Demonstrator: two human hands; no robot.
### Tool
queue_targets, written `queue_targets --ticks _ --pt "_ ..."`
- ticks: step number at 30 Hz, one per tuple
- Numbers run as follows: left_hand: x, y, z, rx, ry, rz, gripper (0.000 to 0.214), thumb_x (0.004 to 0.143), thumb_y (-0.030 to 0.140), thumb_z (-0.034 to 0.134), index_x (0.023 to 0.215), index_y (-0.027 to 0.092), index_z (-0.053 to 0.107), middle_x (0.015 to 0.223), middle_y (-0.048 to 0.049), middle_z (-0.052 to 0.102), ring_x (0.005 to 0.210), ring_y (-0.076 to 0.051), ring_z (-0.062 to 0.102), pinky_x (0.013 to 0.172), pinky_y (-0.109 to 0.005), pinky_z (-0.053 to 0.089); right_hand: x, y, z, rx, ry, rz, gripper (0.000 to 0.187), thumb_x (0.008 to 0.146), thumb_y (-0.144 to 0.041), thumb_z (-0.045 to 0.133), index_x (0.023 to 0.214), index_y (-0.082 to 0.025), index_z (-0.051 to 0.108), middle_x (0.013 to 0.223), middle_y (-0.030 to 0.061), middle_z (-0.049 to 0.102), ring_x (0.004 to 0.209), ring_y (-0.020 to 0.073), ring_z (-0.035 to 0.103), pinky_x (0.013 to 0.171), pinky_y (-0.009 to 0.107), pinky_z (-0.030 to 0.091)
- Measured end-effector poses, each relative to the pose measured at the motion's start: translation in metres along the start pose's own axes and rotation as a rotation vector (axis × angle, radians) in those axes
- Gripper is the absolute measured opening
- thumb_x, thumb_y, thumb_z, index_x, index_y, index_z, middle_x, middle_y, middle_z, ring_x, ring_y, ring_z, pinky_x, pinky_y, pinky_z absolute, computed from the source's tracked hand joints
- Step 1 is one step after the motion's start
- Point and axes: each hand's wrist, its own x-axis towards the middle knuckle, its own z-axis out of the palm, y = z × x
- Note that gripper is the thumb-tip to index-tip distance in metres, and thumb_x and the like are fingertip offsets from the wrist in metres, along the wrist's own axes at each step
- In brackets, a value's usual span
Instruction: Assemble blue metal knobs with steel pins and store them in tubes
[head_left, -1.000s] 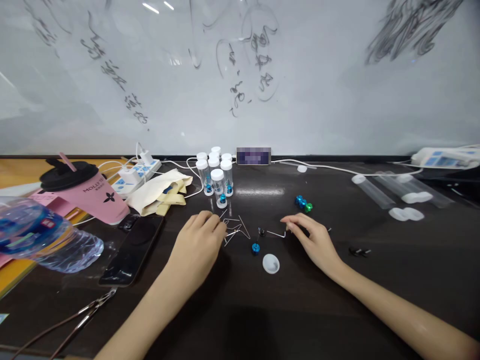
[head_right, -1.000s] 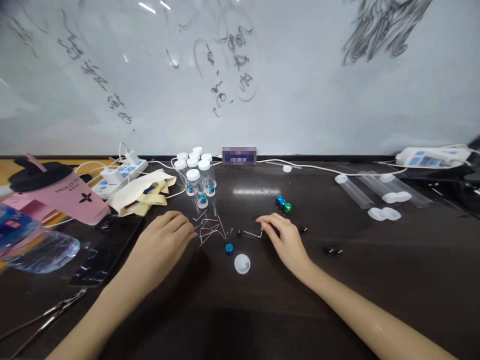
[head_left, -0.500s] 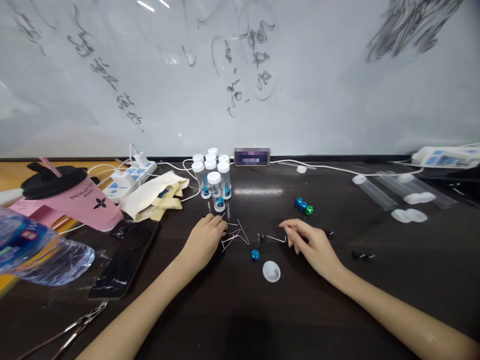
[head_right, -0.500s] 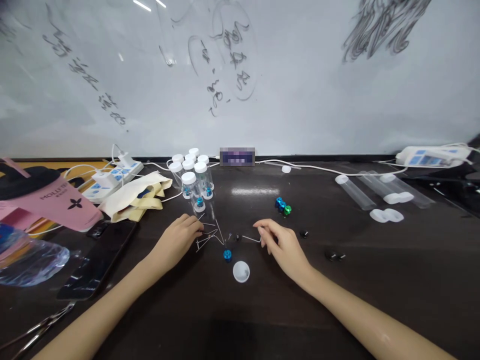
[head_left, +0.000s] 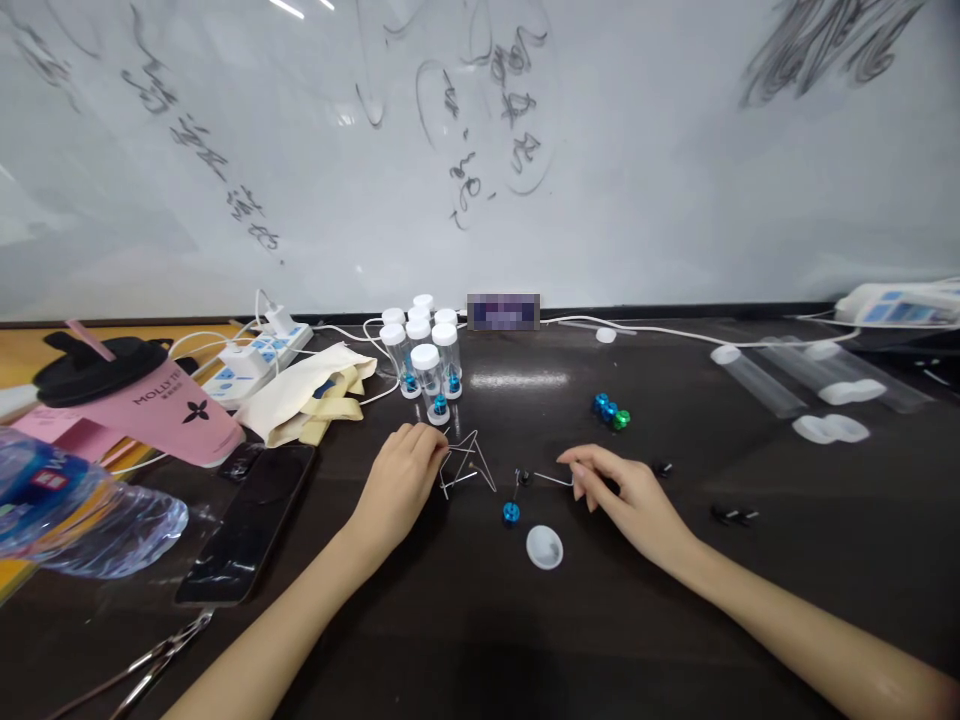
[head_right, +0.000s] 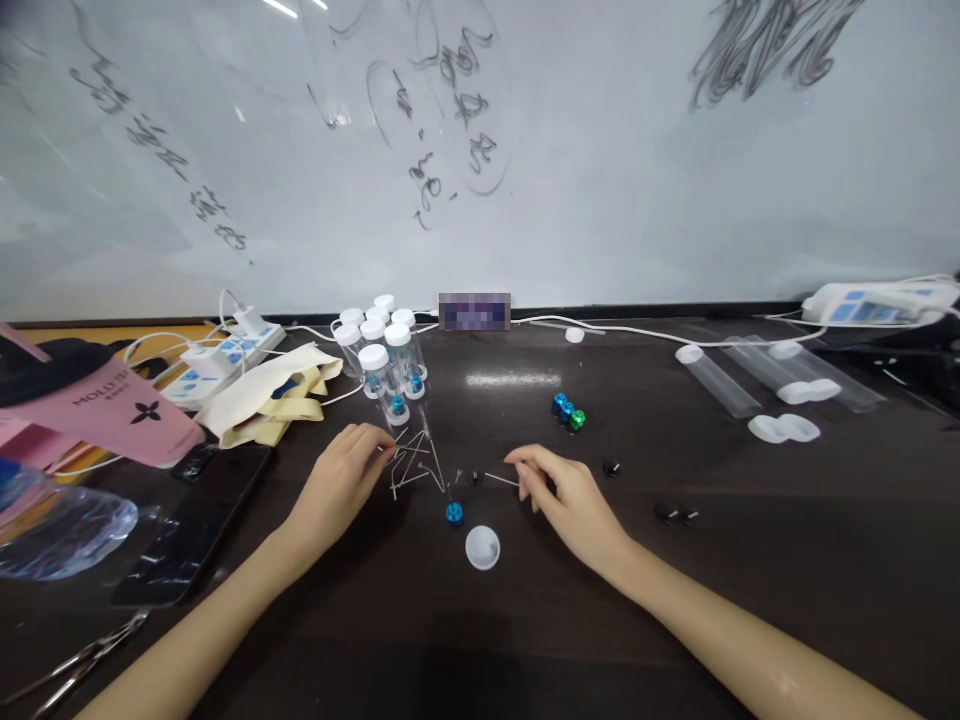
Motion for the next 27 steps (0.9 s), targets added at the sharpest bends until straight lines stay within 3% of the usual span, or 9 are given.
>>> queue_targets --ticks 5,13,18,27 --pt "-0.002 -0.001 0.0 -0.037 -0.005 -0.03 0.012 0.096 0.019 0.044 0.086 0.018 0.051 0.085 -0.004 0.06 0.079 -0.02 0.051 0.073 -0.034 0.042 0.001 -0.002 0.0 -0.007 -0.023 0.001 0.022 0.097 -0.032 0.042 0.103 -0.021 0.061 0.07 -0.0012 0.062 0.059 0.0135 0.06 0.061 0.026 0.046" --pt "-0.001 -0.008 0.0 0.089 -0.136 -0.06 0.016 0.094 0.015 0.045 0.083 0.017 0.057 0.085 -0.005 0.063 0.081 -0.022 0.052 0.075 -0.035 0.041 0.001 -0.003 0.0 -0.083 -0.049 -0.021 0.021 0.097 -0.03 0.042 0.101 -0.022 0.062 0.072 -0.0014 0.063 0.062 0.0146 0.062 0.065 0.028 0.045" --pt "0.0 -0.01 0.002 0.055 -0.201 -0.095 0.017 0.093 0.012 0.047 0.081 0.018 0.058 0.083 -0.0043 0.063 0.081 -0.022 0.053 0.077 -0.034 0.042 0.002 -0.003 0.001 -0.117 -0.058 -0.038 0.021 0.097 -0.029 0.043 0.1 -0.023 0.062 0.073 -0.0017 0.064 0.063 0.0151 0.062 0.067 0.028 0.044" --pt "-0.001 -0.006 -0.001 0.014 -0.233 -0.111 0.015 0.089 0.012 0.051 0.078 0.018 0.058 0.085 -0.0047 0.062 0.083 -0.021 0.055 0.077 -0.033 0.043 0.003 -0.004 0.0 -0.181 -0.069 -0.071 0.021 0.098 -0.028 0.042 0.101 -0.024 0.062 0.071 -0.0037 0.064 0.063 0.015 0.061 0.084 0.034 0.039"
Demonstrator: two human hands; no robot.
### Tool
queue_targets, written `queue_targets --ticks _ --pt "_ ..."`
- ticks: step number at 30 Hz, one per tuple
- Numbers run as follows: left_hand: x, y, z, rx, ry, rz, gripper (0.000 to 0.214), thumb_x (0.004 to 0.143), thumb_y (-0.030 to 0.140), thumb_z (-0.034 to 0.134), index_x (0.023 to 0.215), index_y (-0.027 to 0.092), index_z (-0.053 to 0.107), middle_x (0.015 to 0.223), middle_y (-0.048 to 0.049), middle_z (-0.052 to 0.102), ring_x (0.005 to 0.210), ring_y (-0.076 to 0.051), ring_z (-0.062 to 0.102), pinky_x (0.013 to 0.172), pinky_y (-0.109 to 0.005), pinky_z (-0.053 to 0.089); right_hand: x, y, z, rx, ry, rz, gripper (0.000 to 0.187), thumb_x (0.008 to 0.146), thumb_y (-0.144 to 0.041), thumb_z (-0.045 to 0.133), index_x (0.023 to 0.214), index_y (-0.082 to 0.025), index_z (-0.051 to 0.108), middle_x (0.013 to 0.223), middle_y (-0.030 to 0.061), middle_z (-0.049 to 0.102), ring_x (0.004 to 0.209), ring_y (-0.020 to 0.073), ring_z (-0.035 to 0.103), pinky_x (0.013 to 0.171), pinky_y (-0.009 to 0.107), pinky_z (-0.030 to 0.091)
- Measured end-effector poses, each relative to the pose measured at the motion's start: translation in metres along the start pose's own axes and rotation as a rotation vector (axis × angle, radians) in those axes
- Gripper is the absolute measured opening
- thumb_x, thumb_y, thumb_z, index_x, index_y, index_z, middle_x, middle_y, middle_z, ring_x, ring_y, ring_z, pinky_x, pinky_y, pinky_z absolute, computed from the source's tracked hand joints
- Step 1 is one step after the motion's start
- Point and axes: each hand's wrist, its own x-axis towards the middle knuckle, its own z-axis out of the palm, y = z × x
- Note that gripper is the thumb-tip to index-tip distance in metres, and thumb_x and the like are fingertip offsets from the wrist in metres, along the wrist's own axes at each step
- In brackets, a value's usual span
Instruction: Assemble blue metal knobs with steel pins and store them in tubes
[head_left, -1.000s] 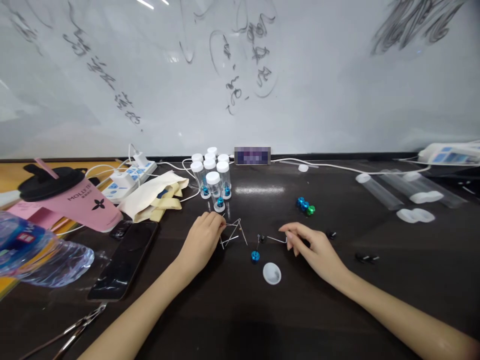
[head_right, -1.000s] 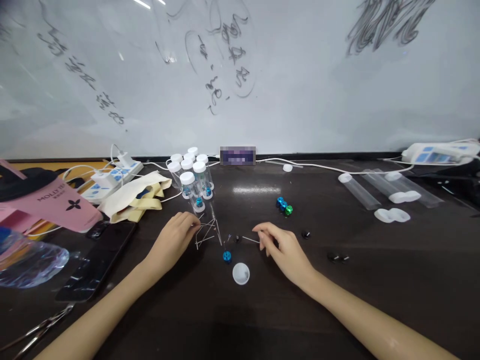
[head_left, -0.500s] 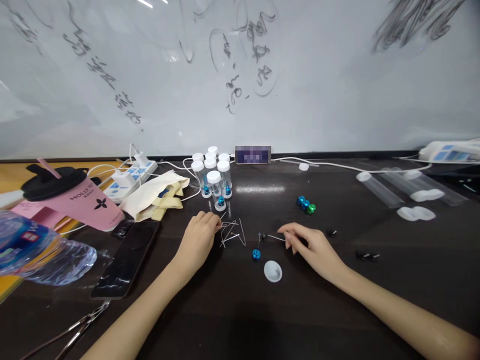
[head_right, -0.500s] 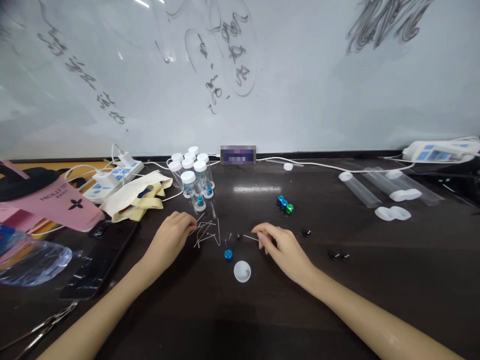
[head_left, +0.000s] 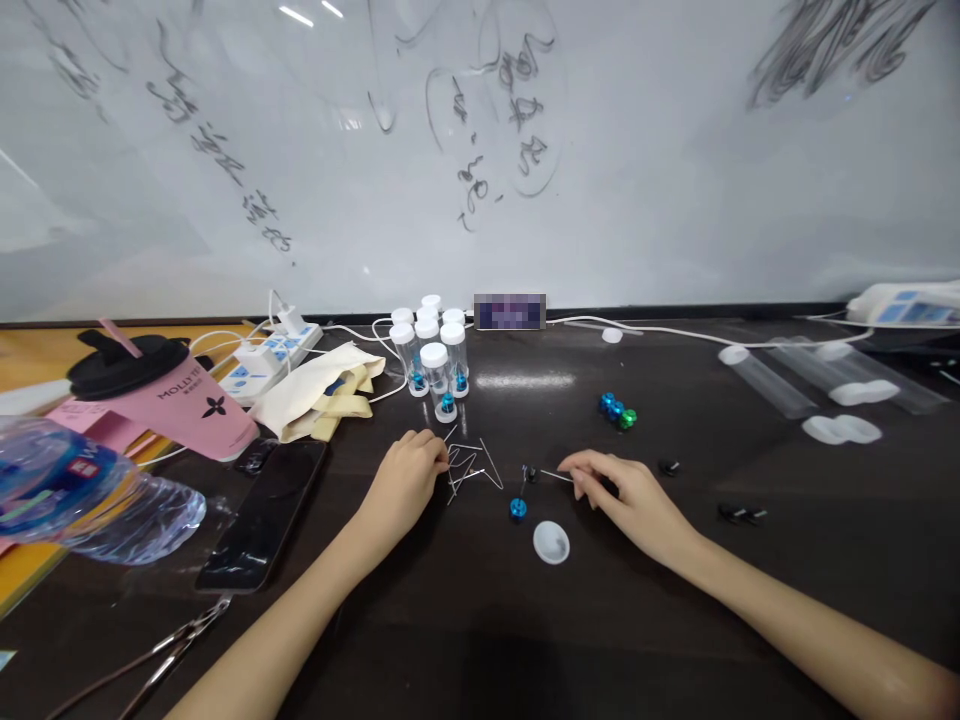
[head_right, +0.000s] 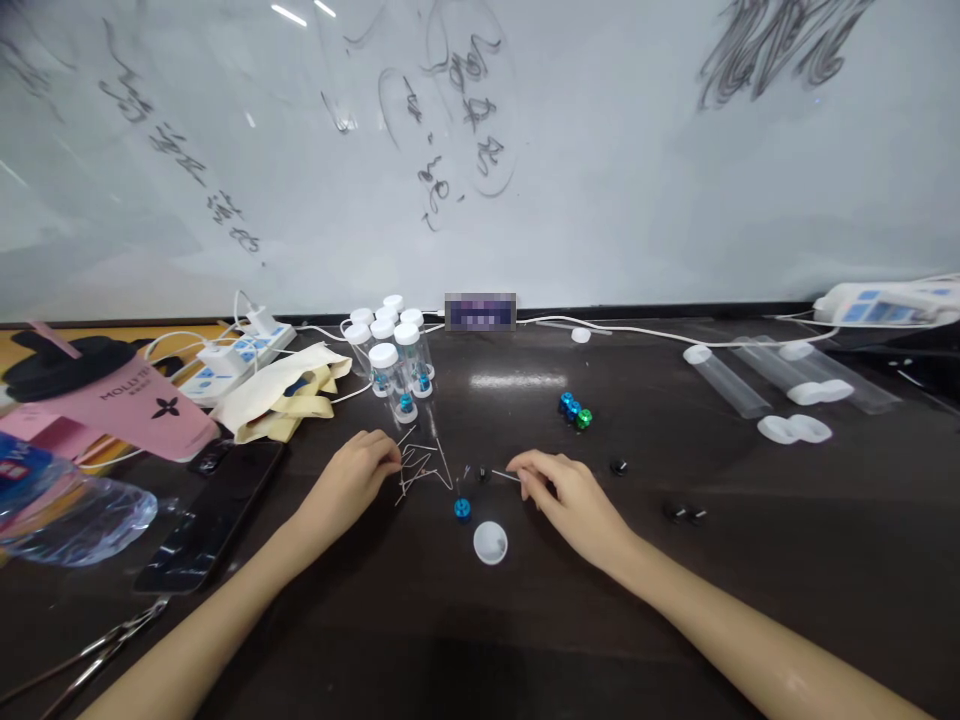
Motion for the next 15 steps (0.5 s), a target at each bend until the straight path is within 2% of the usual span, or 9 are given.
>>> queue_targets --ticks 3,7,12,15 --pt "0.0 -0.002 -0.0009 0.044 -0.016 -0.008 0.016 0.089 0.011 0.049 0.078 0.018 0.058 0.084 -0.0051 0.062 0.083 -0.021 0.056 0.078 -0.033 0.044 -0.0001 0.0007 0.0005 -0.013 -0.002 -0.004 0.021 0.097 -0.028 0.042 0.1 -0.024 0.062 0.072 -0.0035 0.064 0.065 0.0153 0.062 0.086 0.035 0.038" --pt "0.0001 -0.005 -0.001 0.12 -0.003 -0.006 0.018 0.089 0.009 0.047 0.079 0.018 0.059 0.084 -0.0063 0.062 0.083 -0.022 0.056 0.077 -0.035 0.043 -0.0001 0.0002 0.0003 -0.027 -0.004 0.0 0.023 0.098 -0.03 0.041 0.1 -0.024 0.063 0.072 -0.002 0.065 0.068 0.0174 0.062 0.079 0.034 0.041" --pt "0.0009 -0.0084 -0.0006 0.128 0.02 -0.009 0.018 0.09 0.01 0.047 0.078 0.018 0.058 0.083 -0.0063 0.062 0.081 -0.022 0.056 0.074 -0.034 0.043 -0.0002 -0.0023 -0.0008 -0.042 0.005 -0.017 0.023 0.098 -0.03 0.041 0.099 -0.024 0.063 0.071 -0.0019 0.066 0.068 0.0176 0.063 0.086 0.037 0.04" --pt "0.0009 -0.0079 -0.0012 0.1 0.042 -0.009 0.018 0.09 0.01 0.047 0.078 0.019 0.057 0.083 -0.0054 0.062 0.081 -0.022 0.056 0.075 -0.034 0.043 0.0 -0.0034 -0.0013 -0.054 0.004 -0.015 0.023 0.097 -0.03 0.042 0.098 -0.024 0.064 0.071 -0.0014 0.066 0.07 0.0182 0.063 0.078 0.034 0.043"
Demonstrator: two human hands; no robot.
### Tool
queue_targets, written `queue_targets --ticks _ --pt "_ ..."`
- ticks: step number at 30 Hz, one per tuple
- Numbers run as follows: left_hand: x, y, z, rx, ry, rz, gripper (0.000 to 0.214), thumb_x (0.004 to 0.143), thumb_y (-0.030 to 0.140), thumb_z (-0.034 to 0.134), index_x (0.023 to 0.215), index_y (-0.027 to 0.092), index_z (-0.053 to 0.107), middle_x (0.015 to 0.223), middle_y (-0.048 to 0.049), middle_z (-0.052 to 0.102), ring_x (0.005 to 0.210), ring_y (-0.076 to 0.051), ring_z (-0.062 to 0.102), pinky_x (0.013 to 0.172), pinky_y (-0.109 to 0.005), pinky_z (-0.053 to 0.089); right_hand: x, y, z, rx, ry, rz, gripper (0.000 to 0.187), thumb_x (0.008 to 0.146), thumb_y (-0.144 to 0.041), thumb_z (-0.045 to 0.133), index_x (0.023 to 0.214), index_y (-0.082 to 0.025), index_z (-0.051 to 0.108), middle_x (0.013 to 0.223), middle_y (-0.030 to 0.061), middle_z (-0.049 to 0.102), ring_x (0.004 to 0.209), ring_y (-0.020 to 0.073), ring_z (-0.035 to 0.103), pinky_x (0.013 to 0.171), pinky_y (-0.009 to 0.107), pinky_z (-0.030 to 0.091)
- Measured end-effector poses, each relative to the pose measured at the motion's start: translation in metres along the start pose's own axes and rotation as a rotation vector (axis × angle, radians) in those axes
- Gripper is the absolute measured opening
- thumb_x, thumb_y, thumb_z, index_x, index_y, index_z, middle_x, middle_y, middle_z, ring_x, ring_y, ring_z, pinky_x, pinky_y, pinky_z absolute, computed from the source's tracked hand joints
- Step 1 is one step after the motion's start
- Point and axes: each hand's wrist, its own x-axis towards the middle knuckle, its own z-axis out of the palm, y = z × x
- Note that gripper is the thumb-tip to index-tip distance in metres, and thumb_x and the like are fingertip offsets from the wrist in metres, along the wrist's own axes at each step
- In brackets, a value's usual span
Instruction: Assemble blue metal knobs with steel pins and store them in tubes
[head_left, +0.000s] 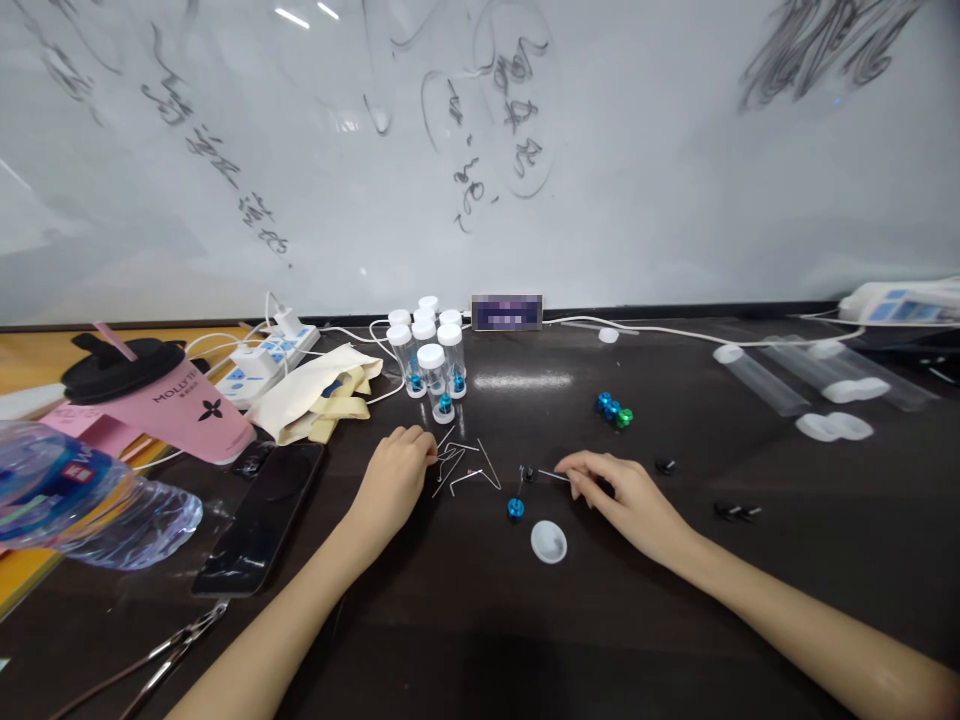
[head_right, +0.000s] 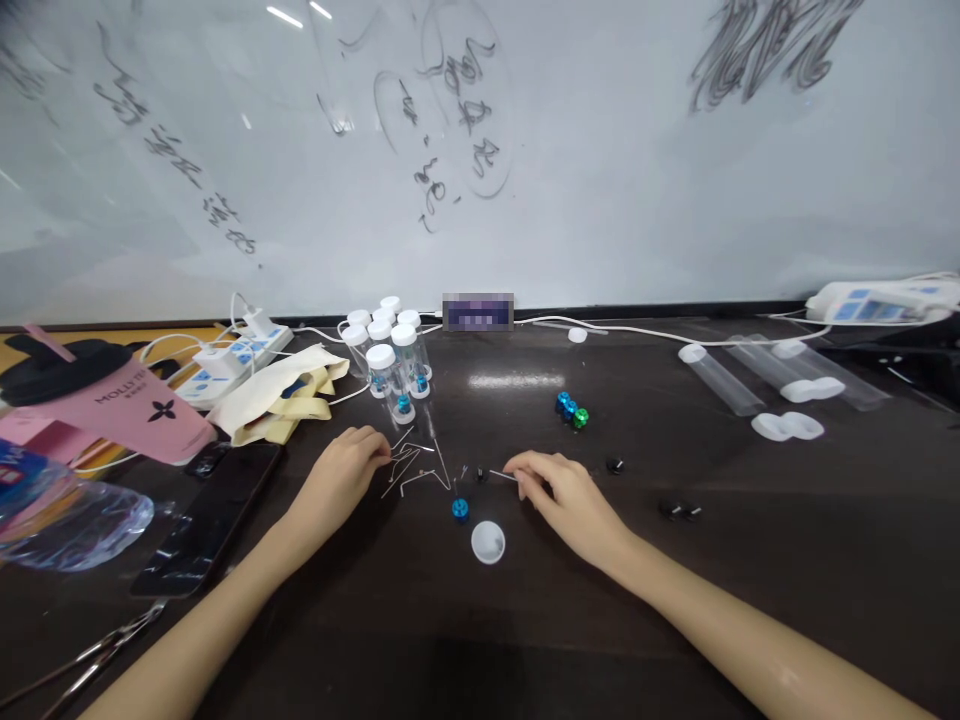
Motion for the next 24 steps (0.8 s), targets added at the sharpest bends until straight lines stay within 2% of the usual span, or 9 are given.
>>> queue_targets --ticks 4,10,17,24 --pt "-0.001 0.003 0.0 -0.009 0.001 0.007 0.015 0.089 0.011 0.049 0.079 0.019 0.058 0.083 -0.0056 0.062 0.082 -0.022 0.056 0.076 -0.034 0.043 0.0 0.0 0.0 -0.015 0.009 -0.004 0.022 0.096 -0.03 0.043 0.096 -0.025 0.065 0.071 -0.0018 0.066 0.071 0.0184 0.063 0.075 0.033 0.044" --pt "-0.002 0.003 0.0 -0.022 -0.024 0.009 0.015 0.09 0.013 0.05 0.079 0.019 0.059 0.084 -0.0054 0.062 0.084 -0.022 0.058 0.08 -0.034 0.044 0.0 0.001 0.001 -0.025 0.0 -0.004 0.022 0.096 -0.029 0.043 0.095 -0.025 0.065 0.072 -0.0022 0.067 0.069 0.0176 0.063 0.086 0.037 0.043" --pt "-0.002 0.004 -0.006 -0.087 -0.017 -0.009 0.015 0.087 0.011 0.053 0.075 0.019 0.058 0.081 -0.0051 0.063 0.082 -0.022 0.058 0.073 -0.033 0.043 0.0 0.002 0.001 -0.024 -0.007 -0.007 0.023 0.096 -0.029 0.043 0.096 -0.025 0.065 0.075 -0.0007 0.068 0.071 0.0183 0.063 0.088 0.04 0.043" --pt "-0.002 -0.004 -0.014 -0.243 -0.139 -0.044 0.013 0.079 0.011 0.059 0.07 0.019 0.062 0.076 -0.001 0.063 0.078 -0.02 0.06 0.071 -0.031 0.043 0.0 0.001 0.001 -0.02 -0.011 -0.011 0.022 0.096 -0.028 0.044 0.096 -0.024 0.066 0.077 -0.0001 0.069 0.073 0.0185 0.063 0.082 0.037 0.044"
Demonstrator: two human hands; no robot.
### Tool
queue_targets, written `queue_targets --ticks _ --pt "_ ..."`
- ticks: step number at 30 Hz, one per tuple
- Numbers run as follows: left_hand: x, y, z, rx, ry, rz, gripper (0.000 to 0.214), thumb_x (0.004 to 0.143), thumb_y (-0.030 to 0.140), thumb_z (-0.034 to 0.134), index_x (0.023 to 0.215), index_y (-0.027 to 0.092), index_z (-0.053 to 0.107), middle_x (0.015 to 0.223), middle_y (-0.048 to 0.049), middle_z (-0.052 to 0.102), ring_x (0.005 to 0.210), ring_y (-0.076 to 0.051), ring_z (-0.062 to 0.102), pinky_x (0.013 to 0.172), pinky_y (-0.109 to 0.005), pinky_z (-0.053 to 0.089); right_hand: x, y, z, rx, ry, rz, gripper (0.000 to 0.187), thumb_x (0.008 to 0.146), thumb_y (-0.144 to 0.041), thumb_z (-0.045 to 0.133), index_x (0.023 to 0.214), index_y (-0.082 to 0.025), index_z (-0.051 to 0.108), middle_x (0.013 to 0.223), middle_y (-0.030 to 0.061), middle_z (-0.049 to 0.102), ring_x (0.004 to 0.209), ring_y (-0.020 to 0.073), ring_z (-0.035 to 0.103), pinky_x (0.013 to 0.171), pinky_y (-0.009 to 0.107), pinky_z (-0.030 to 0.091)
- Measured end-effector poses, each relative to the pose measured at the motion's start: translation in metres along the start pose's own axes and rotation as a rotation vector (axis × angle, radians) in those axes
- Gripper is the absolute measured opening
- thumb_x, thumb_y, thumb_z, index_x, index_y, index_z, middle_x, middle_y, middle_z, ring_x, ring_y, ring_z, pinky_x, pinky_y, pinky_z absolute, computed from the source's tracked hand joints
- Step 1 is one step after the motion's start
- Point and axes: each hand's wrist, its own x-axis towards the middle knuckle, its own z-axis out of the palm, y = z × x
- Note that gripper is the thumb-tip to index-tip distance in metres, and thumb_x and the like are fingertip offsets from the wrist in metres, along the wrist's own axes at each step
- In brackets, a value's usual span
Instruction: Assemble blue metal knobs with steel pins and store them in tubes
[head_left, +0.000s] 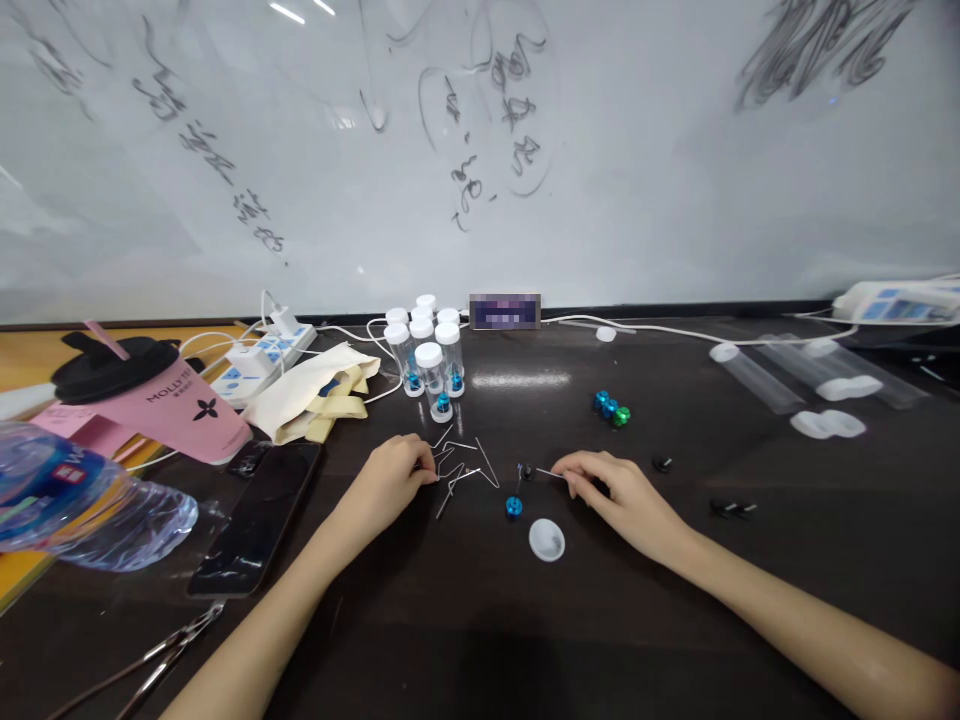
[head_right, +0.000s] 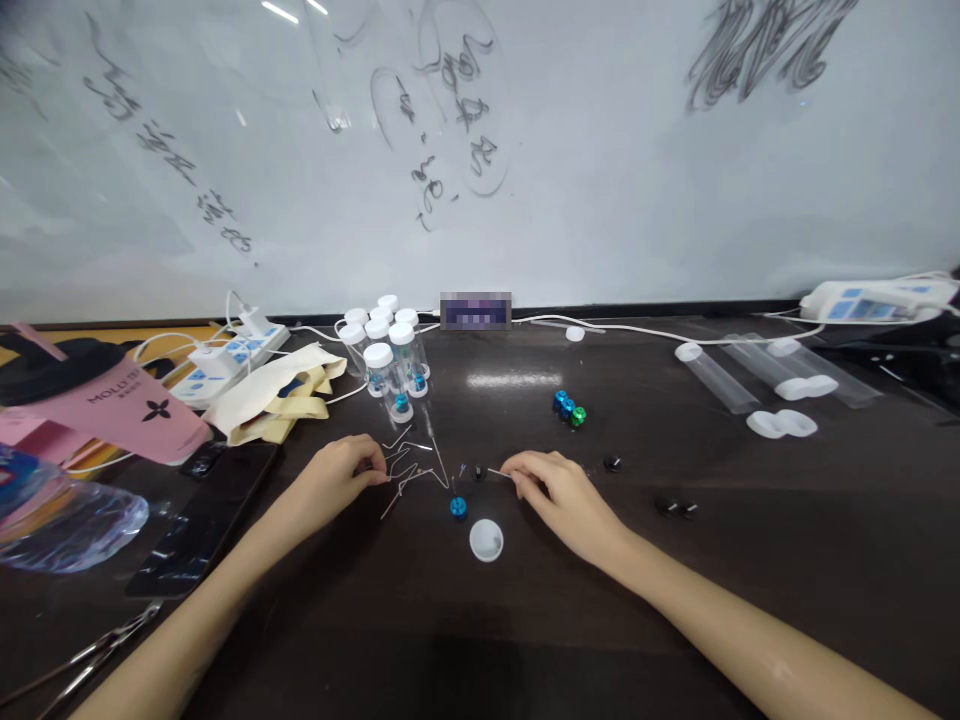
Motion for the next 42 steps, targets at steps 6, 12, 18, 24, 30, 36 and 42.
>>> queue_targets --ticks 6,12,18,24,30,36,42 --pt "-0.004 -0.002 -0.005 -0.084 -0.098 -0.043 0.01 0.075 0.013 0.062 0.068 0.019 0.065 0.082 -0.0008 0.064 0.081 -0.019 0.061 0.07 -0.029 0.042 0.0 -0.001 -0.001 -0.006 -0.014 0.003 0.022 0.096 -0.028 0.044 0.096 -0.025 0.066 0.084 0.0013 0.07 0.078 0.0198 0.062 0.078 0.035 0.044" --pt "-0.007 0.004 -0.007 -0.118 -0.13 -0.067 0.01 0.073 0.015 0.063 0.065 0.02 0.065 0.08 0.0001 0.066 0.08 -0.019 0.061 0.07 -0.029 0.042 0.0 0.0 0.0 -0.015 -0.006 -0.009 0.023 0.095 -0.029 0.044 0.096 -0.025 0.067 0.093 0.0025 0.072 0.081 0.0208 0.062 0.079 0.037 0.045" --pt "-0.008 0.007 -0.006 -0.051 -0.143 -0.134 0.008 0.071 0.014 0.066 0.065 0.02 0.065 0.078 -0.001 0.067 0.08 -0.021 0.062 0.069 -0.03 0.042 0.001 0.0 0.0 -0.024 -0.012 -0.019 0.023 0.096 -0.029 0.044 0.096 -0.025 0.067 0.096 0.003 0.072 0.084 0.0216 0.063 0.08 0.038 0.045" --pt "-0.004 0.002 -0.006 -0.003 -0.097 -0.164 0.007 0.072 0.017 0.066 0.066 0.02 0.065 0.074 -0.0008 0.067 0.074 -0.021 0.062 0.064 -0.029 0.041 0.0 -0.001 0.0 -0.033 -0.009 -0.035 0.024 0.096 -0.03 0.043 0.098 -0.026 0.066 0.097 0.002 0.072 0.084 0.0211 0.063 0.079 0.037 0.045" --pt "0.0 -0.005 -0.007 -0.037 -0.103 -0.187 0.004 0.073 0.018 0.065 0.069 0.019 0.066 0.075 -0.0018 0.068 0.075 -0.021 0.063 0.064 -0.029 0.04 0.001 0.0 0.0 -0.038 -0.018 -0.025 0.023 0.096 -0.029 0.044 0.099 -0.026 0.066 0.097 0.0024 0.071 0.084 0.0211 0.062 0.08 0.038 0.045" --pt "-0.001 -0.009 -0.006 -0.053 -0.115 -0.151 0.008 0.072 0.014 0.06 0.071 0.02 0.067 0.077 -0.0019 0.069 0.077 -0.021 0.063 0.066 -0.029 0.041 0.0 0.0 0.0 -0.039 -0.023 -0.028 0.022 0.097 -0.029 0.044 0.099 -0.026 0.066 0.099 0.0024 0.071 0.086 0.0211 0.061 0.08 0.036 0.045" --pt "-0.002 -0.012 -0.011 -0.046 -0.156 -0.177 0.006 0.071 0.018 0.062 0.071 0.019 0.068 0.081 -0.0035 0.069 0.08 -0.022 0.063 0.067 -0.029 0.041 0.0 0.0 0.001 -0.042 -0.03 -0.037 0.024 0.097 -0.03 0.043 0.1 -0.025 0.066 0.099 0.0024 0.07 0.085 0.0205 0.06 0.08 0.037 0.044"
